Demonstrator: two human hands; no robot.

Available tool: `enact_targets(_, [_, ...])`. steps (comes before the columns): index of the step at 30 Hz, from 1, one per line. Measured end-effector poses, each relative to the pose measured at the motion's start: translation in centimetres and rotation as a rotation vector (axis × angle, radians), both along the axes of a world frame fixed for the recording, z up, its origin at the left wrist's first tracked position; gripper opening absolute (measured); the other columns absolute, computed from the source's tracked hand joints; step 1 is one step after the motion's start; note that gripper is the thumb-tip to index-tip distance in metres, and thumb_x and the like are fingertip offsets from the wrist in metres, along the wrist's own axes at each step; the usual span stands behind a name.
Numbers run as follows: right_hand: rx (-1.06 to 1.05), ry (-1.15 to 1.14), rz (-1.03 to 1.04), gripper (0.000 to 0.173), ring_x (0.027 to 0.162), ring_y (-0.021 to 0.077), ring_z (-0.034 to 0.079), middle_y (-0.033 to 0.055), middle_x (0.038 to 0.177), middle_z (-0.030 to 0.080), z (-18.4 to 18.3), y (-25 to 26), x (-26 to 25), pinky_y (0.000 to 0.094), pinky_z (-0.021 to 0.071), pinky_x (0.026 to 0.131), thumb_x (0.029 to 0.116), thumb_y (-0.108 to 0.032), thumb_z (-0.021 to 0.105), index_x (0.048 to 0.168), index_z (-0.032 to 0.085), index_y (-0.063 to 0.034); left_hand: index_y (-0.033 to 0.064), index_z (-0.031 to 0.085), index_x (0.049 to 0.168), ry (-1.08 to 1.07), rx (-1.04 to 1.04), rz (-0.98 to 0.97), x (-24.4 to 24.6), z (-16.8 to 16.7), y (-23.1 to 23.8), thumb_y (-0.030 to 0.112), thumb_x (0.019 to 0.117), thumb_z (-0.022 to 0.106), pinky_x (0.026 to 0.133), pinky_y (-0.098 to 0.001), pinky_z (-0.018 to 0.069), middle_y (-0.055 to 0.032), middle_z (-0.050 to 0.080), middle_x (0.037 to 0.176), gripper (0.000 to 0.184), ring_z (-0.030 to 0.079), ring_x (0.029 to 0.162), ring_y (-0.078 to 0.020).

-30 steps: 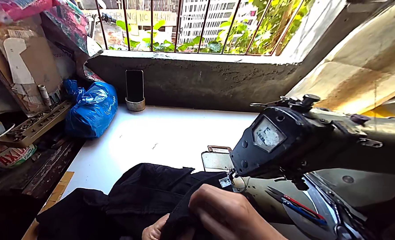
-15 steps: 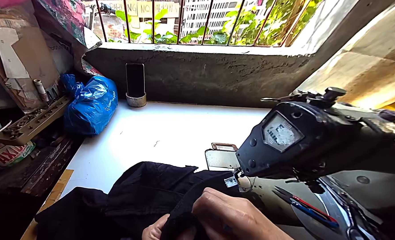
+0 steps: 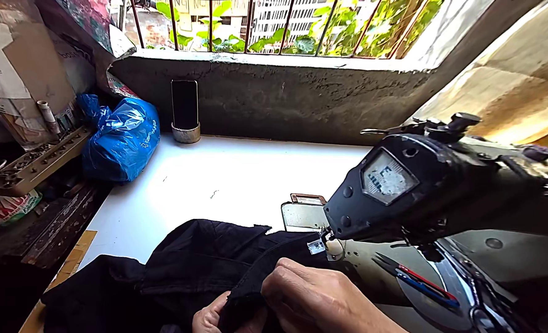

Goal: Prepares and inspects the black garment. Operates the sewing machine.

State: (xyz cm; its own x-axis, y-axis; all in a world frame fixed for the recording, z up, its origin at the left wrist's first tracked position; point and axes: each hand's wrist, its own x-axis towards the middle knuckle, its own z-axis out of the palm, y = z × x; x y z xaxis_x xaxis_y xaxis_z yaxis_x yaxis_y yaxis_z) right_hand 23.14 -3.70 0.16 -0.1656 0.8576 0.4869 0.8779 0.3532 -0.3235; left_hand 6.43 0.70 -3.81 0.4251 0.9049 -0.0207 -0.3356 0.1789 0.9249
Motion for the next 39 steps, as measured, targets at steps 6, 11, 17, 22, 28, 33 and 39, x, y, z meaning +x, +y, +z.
enact_targets(6, [-0.277,0.494,0.09,0.004,0.056,-0.0014,0.053,-0.002,0.07,0.06,0.4,0.8,0.8,0.0139,0.0429,0.05,0.0917,-0.009,0.061,0.091,0.064,-0.0059,0.0045,0.077,0.096,-0.052,0.049,-0.107,-0.6,-0.7,0.8,-0.015,0.0832,0.068,0.084,-0.0229,0.0607,0.0047,0.079,0.089,0.025,0.073,0.085,-0.0013])
enact_targets(11, [-0.702,0.977,0.155,0.013,0.05,-0.0076,0.049,-0.0146,0.066,0.056,1.4,1.6,1.5,0.0107,0.0399,0.044,0.0941,-0.006,0.061,0.088,0.06,-0.0177,0.0058,0.077,0.101,-0.115,0.065,-0.165,-1.2,-1.5,1.5,-0.017,0.0821,0.067,0.088,-0.0227,0.0595,0.0072,0.079,0.096,0.031,0.073,0.09,0.0004])
enact_targets(17, [-0.808,1.149,0.155,0.014,0.049,-0.0059,0.049,-0.0133,0.066,0.058,0.6,1.7,1.6,0.0117,0.0392,0.043,0.0949,-0.007,0.061,0.088,0.061,-0.0196,0.0083,0.079,0.098,-0.132,0.018,-0.167,-1.2,-1.4,1.5,-0.014,0.0833,0.068,0.085,-0.0233,0.0605,0.0046,0.079,0.092,0.029,0.074,0.087,-0.0016])
enact_targets(22, [-0.703,1.114,0.193,0.013,0.049,-0.0074,0.047,-0.0147,0.065,0.055,0.5,1.3,1.3,0.0107,0.038,0.043,0.0951,-0.007,0.06,0.09,0.06,-0.0186,0.0156,0.082,0.097,-0.182,-0.015,-0.211,-1.4,-1.3,1.8,-0.009,0.0841,0.071,0.084,-0.0211,0.0599,0.0066,0.079,0.092,0.029,0.073,0.086,0.0008])
enact_targets(28, [-0.601,1.074,0.166,0.011,0.049,-0.0086,0.044,-0.0155,0.065,0.052,0.4,1.1,1.0,0.0102,0.0362,0.043,0.0931,-0.006,0.06,0.09,0.06,-0.017,0.013,0.081,0.09,-0.131,-0.066,-0.184,-0.9,-0.1,1.6,-0.01,0.0851,0.069,0.079,-0.0213,0.0607,0.0043,0.079,0.084,0.027,0.073,0.079,-0.0003])
enact_targets(33, [-0.43,0.916,0.16,0.004,0.056,-0.0079,0.046,-0.0095,0.069,0.054,1.0,0.4,0.6,0.0099,0.0372,0.05,0.0931,-0.004,0.06,0.093,0.062,-0.0065,0.0105,0.078,0.086,-0.014,-0.068,-0.174,-0.6,1.4,1.6,-0.016,0.0837,0.064,0.077,-0.0219,0.0606,0.0041,0.078,0.081,0.03,0.072,0.076,-0.0011])
enact_targets(39, [-0.203,0.717,0.061,0.003,0.059,-0.0049,0.05,-0.0027,0.07,0.057,-0.2,0.5,0.0,0.0102,0.0403,0.055,0.0914,-0.005,0.06,0.092,0.062,-0.0029,0.006,0.072,0.092,0.178,0.043,-0.186,0.1,2.8,2.8,-0.011,0.0829,0.067,0.077,-0.0219,0.0601,0.0049,0.075,0.083,0.02,0.071,0.078,-0.0011])
